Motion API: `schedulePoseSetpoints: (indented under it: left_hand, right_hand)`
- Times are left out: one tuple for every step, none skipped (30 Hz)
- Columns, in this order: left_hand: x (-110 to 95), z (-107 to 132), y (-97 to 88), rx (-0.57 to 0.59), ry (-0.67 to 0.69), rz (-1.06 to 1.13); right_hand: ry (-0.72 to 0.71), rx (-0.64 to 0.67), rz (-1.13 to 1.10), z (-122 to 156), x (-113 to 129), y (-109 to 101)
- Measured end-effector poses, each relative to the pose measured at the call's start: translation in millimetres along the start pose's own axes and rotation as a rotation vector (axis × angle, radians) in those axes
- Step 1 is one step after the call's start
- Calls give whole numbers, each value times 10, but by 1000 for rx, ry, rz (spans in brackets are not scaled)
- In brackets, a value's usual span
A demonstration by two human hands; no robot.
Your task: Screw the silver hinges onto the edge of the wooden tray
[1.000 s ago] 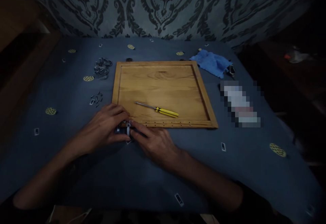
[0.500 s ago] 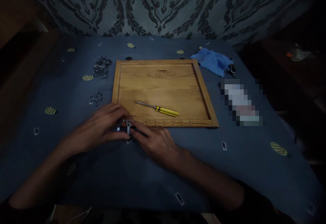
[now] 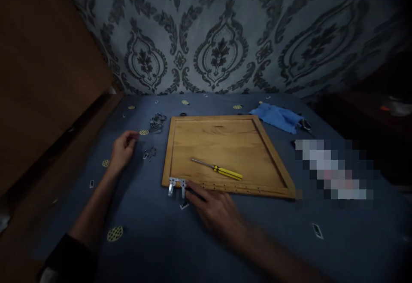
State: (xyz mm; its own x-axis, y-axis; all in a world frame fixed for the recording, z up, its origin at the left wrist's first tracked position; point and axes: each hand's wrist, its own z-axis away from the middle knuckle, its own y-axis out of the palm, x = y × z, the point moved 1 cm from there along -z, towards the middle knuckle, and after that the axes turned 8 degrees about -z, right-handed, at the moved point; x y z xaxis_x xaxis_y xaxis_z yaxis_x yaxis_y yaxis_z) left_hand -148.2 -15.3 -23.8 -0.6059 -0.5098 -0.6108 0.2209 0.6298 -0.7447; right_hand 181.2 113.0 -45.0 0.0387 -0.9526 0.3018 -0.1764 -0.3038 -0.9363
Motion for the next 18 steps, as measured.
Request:
schedulePoseSetpoints:
  left_hand:
    - [55, -10, 39, -7, 5, -18]
    - [93, -13, 72, -10, 14, -34]
    - [117, -12, 98, -10, 25, -50]
    - [128, -11, 116, -11, 38, -67]
    - [130, -11, 128, -13, 54, -82]
    - [125, -14, 137, -13, 72, -96]
    - [115, -18, 144, -12, 92, -107]
    - [103, -24, 151, -8, 113, -117]
    - [91, -30, 160, -1, 134, -123]
    - [80, -34, 171, 9, 154, -128]
    - [72, -35, 183, 24, 174, -129]
    - [67, -33, 197, 42, 193, -130]
    - [64, -27, 209, 64, 211, -129]
    - [62, -18, 220, 88, 228, -129]
    - [61, -7, 228, 114, 243, -128]
    - [60, 6, 233, 138, 256, -129]
    - [58, 18, 233, 159, 268, -132]
    - [54, 29, 231, 177, 278, -135]
  right_hand:
    - [9, 8, -3, -3, -1, -3]
    - [15, 15, -10, -6, -1, -6]
    - [23, 20, -17, -8, -1, -9]
    - [28, 24, -24, -9, 1, -11]
    - [34, 28, -28, -9, 3, -12]
    - [36, 32, -31, -10, 5, -11]
    - [38, 36, -30, -10, 6, -10]
    - [38, 36, -27, -11, 8, -7]
    - [40, 34, -23, -12, 8, -5]
    - [40, 29, -17, -13, 8, -3]
    - [40, 26, -13, -15, 7, -2]
    - [36, 27, -11, -18, 6, -3]
    - [37, 33, -13, -21, 4, -4]
    - [39, 49, -18, -25, 2, -7]
    - [45, 73, -25, -29, 0, -11]
    - [55, 101, -33, -33, -1, -15]
    - [66, 128, -39, -36, -2, -20]
    - [79, 146, -41, -39, -3, -27]
